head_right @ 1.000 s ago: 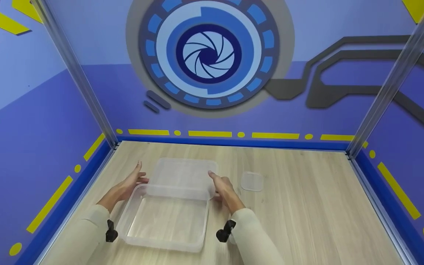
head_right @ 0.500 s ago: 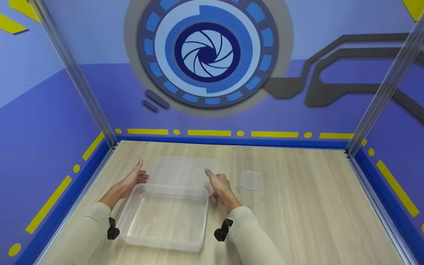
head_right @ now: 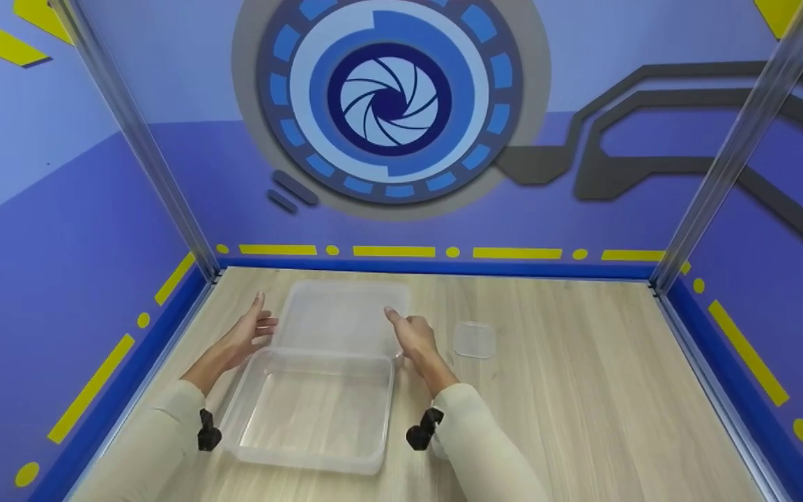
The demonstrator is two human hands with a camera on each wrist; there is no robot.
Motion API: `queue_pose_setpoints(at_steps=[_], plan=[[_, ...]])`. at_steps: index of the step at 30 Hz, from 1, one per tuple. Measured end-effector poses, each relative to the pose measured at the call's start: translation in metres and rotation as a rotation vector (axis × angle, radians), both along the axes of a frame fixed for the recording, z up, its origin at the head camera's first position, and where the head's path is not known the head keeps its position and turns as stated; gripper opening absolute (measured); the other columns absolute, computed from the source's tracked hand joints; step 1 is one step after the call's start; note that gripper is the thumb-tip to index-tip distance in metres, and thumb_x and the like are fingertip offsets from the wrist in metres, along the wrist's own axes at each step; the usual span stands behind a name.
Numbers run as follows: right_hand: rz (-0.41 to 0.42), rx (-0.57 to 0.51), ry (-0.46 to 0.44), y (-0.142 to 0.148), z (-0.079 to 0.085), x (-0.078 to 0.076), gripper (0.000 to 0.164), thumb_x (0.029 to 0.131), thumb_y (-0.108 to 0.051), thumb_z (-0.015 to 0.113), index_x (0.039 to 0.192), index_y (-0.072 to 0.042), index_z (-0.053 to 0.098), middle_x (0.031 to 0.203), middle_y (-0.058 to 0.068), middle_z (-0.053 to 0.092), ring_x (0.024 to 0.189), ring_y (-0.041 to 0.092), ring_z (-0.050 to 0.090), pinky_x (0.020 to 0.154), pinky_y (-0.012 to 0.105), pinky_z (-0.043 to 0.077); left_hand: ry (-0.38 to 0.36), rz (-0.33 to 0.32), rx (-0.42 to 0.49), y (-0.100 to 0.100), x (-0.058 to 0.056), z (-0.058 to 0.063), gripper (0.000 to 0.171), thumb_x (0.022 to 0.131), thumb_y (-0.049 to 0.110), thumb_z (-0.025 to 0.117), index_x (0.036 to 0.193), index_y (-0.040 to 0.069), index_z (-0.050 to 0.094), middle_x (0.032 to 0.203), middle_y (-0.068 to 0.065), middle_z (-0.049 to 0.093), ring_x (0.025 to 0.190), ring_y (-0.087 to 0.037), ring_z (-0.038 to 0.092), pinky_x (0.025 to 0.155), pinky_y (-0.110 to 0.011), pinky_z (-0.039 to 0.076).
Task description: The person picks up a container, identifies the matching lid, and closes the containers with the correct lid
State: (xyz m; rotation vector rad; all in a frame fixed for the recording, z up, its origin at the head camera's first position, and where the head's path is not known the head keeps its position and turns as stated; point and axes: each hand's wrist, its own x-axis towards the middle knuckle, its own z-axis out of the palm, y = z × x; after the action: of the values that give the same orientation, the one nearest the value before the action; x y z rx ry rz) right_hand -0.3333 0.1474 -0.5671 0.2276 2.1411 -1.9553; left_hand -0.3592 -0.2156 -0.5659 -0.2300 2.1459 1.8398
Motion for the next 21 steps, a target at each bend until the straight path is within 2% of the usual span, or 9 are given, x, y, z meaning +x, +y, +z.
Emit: queue_pose_setpoints(at_steps=[5,9,12,17,21], plan=[[-0.015,-0.017,0.033,-0.001,0.01,-0.004,0.084,0.105,-0.051,0.06,0.156,0.012,0.037,0.161,0.032,0.036,0.149,0.05,0.036,0.116,0.064,0.04,0.024,0.009,0.057,-0.001,0.003,0.008,0.106,0.103,0.078,0.028,0.165,-0.006,0.012,0.166,-0.027,0.026,0.155,-0.043,0.024,0.125,-0.059,0.026],[-0.024,-0.037,0.042,0.001,0.014,-0.005,0.082,0.106,-0.049,0.059,0.156,0.012,0.038,0.16,0.034,0.036,0.149,0.049,0.036,0.117,0.064,0.039,0.049,0.018,0.058,0.001,0.005,0.013,0.102,0.105,0.075,0.027,0.165,-0.006,0.013,0.166,-0.028,0.027,0.155,-0.044,0.025,0.125,-0.06,0.027],[-0.027,-0.065,0.052,0.002,0.014,-0.005,0.081,0.106,-0.048,0.059,0.156,0.012,0.037,0.159,0.036,0.036,0.149,0.05,0.036,0.116,0.065,0.039,0.071,0.031,0.057,0.001,0.006,0.016,0.101,0.105,0.076,0.027,0.163,-0.006,0.019,0.162,-0.028,0.031,0.152,-0.043,0.029,0.124,-0.06,0.029],[-0.025,-0.098,0.073,0.002,0.015,-0.004,0.077,0.108,-0.047,0.056,0.155,0.011,0.039,0.157,0.033,0.041,0.147,0.048,0.04,0.116,0.066,0.039,0.101,0.047,0.118,0.002,0.008,0.017,0.099,0.104,0.077,0.031,0.157,-0.007,0.029,0.156,-0.027,0.035,0.147,-0.041,0.034,0.122,-0.061,0.032],[-0.035,-0.122,0.073,0.002,0.016,-0.002,0.078,0.108,-0.048,0.056,0.157,0.01,0.037,0.158,0.032,0.038,0.148,0.047,0.037,0.117,0.066,0.037,0.121,0.057,0.119,0.003,0.01,0.017,0.097,0.103,0.078,0.031,0.155,-0.004,0.032,0.153,-0.024,0.037,0.145,-0.038,0.035,0.122,-0.061,0.031]])
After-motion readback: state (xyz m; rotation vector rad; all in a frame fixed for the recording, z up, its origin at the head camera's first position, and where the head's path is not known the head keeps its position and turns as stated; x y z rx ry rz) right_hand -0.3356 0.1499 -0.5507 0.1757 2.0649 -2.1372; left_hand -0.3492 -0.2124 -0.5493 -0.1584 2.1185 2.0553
